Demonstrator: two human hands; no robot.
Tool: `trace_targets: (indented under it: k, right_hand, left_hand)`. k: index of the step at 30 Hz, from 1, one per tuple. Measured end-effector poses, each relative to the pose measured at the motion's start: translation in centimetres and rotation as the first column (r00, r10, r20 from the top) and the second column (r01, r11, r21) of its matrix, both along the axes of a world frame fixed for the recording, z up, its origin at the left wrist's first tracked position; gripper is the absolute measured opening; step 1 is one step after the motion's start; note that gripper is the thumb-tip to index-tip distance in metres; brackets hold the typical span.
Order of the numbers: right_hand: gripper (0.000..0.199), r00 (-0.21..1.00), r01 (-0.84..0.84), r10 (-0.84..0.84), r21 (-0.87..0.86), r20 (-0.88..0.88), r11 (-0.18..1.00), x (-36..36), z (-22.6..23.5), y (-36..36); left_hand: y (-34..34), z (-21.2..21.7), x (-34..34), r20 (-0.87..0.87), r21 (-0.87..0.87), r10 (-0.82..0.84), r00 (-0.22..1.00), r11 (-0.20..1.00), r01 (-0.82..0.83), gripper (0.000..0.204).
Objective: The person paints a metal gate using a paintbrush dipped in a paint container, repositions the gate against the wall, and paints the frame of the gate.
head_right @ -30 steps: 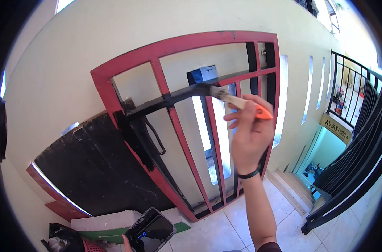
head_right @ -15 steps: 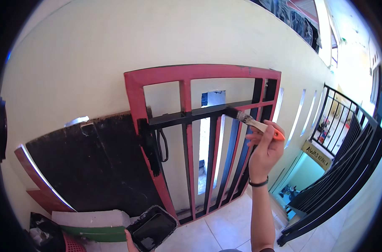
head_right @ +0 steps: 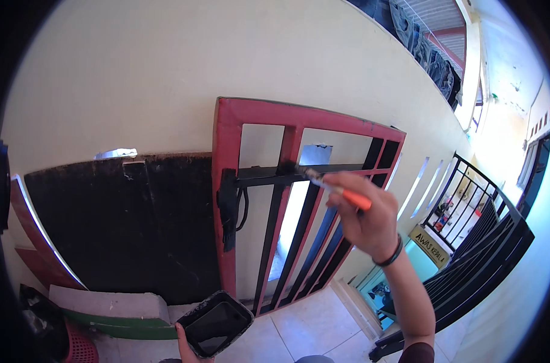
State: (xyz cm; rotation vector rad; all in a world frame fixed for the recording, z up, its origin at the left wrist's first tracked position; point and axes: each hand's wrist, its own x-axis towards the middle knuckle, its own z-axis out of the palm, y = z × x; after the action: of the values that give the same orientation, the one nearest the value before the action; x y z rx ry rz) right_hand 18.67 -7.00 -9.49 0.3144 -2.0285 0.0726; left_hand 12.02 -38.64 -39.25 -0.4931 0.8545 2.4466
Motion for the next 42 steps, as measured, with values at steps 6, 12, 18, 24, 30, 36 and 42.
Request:
trace_targets:
  k: [6,12,18,24,30,36,42]
  right_hand:
    - [0.032,0.985,0.110,-0.054,0.360,-0.162,0.927,-0.1,1.6,-0.3]
    - [0.029,0.985,0.153,-0.175,0.531,-0.010,0.834,0.7,-6.1,-0.8]
    - [0.018,0.978,-0.177,0.162,-0.112,-0.135,0.978,-1.0,-8.9,-5.1]
    - [0.035,0.951,-0.248,0.207,0.168,0.229,0.954,-3.4,-4.9,-6.1]
    - [0.025,0.966,-0.202,0.230,0.210,-0.121,0.957,-4.3,0.7,-4.4]
    - [0.041,0.990,-0.083,0.132,0.520,-0.059,0.850,-5.1,-4.5,-5.1]
    - [0.022,0.966,-0.252,0.260,0.232,-0.003,0.939,-3.3,-3.2,-5.4]
  left_hand:
    - [-0.3,-0.4,-0.3,0.030,0.019,0.019,0.999,1.000,-0.020,0.068]
    - [-0.9,0.9,-0.4,0.063,0.010,0.027,0.998,1.000,-0.028,0.067]
    - [-1.1,0.4,-0.2,0.025,0.037,0.041,0.999,0.998,-0.042,0.064]
    - [-2.1,0.3,-0.2,0.052,-0.024,0.080,0.995,0.997,-0.079,0.062]
    - [-2.3,0.0,-0.4,0.029,0.011,0.076,0.997,0.997,-0.077,0.063]
    - [-2.5,1.1,-0.1,0.033,0.000,0.080,0.996,0.997,-0.080,0.063]
    - [-2.8,0.4,0.1,-0.070,0.074,0.061,0.996,0.996,-0.056,0.065]
